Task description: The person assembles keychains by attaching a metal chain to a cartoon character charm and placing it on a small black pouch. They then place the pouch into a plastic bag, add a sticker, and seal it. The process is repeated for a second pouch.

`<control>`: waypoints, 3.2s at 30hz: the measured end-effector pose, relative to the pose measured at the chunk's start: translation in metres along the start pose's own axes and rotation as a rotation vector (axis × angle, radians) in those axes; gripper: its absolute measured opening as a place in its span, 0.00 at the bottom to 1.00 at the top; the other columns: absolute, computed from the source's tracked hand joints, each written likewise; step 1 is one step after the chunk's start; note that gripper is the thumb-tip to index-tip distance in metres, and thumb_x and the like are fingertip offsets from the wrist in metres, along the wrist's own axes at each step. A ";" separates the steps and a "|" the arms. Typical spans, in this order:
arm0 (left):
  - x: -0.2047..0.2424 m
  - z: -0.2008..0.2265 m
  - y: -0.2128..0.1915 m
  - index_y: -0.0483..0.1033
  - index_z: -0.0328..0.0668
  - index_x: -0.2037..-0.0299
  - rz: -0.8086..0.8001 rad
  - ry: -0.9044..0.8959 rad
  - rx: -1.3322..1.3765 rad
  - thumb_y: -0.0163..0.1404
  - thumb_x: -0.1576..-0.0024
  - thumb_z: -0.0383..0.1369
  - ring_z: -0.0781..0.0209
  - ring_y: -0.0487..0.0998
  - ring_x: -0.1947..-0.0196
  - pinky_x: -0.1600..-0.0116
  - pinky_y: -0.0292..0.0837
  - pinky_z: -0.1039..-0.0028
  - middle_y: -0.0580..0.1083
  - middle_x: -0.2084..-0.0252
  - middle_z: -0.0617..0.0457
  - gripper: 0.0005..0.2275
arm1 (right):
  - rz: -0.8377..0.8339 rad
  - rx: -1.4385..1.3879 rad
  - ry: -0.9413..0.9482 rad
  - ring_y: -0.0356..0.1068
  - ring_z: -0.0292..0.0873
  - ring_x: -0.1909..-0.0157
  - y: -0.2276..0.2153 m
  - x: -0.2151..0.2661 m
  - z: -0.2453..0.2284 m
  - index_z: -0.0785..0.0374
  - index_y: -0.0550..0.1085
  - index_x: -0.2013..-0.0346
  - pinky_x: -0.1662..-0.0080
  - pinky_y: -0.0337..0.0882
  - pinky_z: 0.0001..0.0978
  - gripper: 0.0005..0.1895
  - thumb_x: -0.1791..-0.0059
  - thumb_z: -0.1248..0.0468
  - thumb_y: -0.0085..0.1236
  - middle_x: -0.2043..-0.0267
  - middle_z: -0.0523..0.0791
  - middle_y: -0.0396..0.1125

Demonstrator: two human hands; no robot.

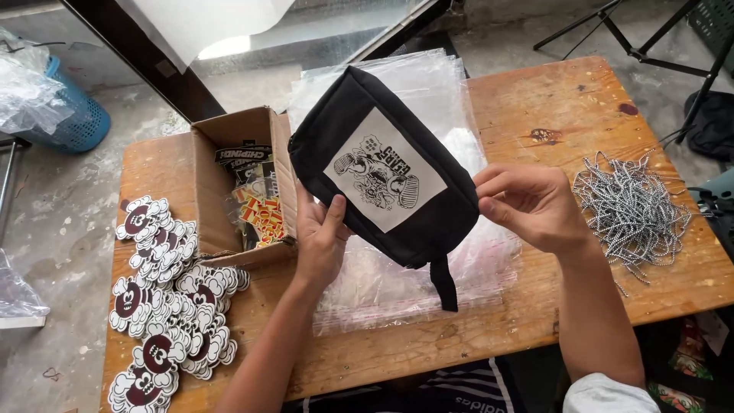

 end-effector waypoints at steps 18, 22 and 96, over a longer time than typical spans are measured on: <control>0.008 0.020 0.026 0.39 0.39 0.25 0.168 -0.158 -0.483 0.54 0.49 0.51 0.63 0.76 0.56 0.23 0.26 0.52 0.76 0.55 0.42 0.47 | -0.218 -0.197 0.285 0.78 0.44 0.56 0.003 0.000 0.008 0.71 0.75 0.55 0.53 0.82 0.29 0.17 0.57 0.69 0.66 0.59 0.50 0.76; 0.007 0.027 0.031 0.65 0.35 0.38 0.379 -0.098 -0.189 0.61 0.52 0.30 0.54 0.78 0.46 0.38 0.75 0.68 0.76 0.46 0.40 0.30 | -0.179 -0.132 0.308 0.78 0.43 0.57 -0.002 0.002 0.014 0.73 0.75 0.54 0.54 0.81 0.29 0.15 0.55 0.72 0.62 0.58 0.51 0.76; 0.050 0.021 0.154 0.76 0.35 0.49 -0.617 0.389 -1.074 0.53 0.42 0.26 0.39 0.76 0.47 0.44 0.73 0.56 0.73 0.56 0.46 0.12 | 0.103 1.072 0.187 0.67 0.48 0.48 -0.166 0.076 0.057 0.54 0.78 0.63 0.42 0.67 0.42 0.02 0.50 0.62 0.63 0.57 0.43 0.70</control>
Point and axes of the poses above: each hand's wrist, its own x-axis away from the middle knuckle, its own y-axis out of the palm, z = x × y, the point moved 4 cm from there along -x, towards the middle knuckle
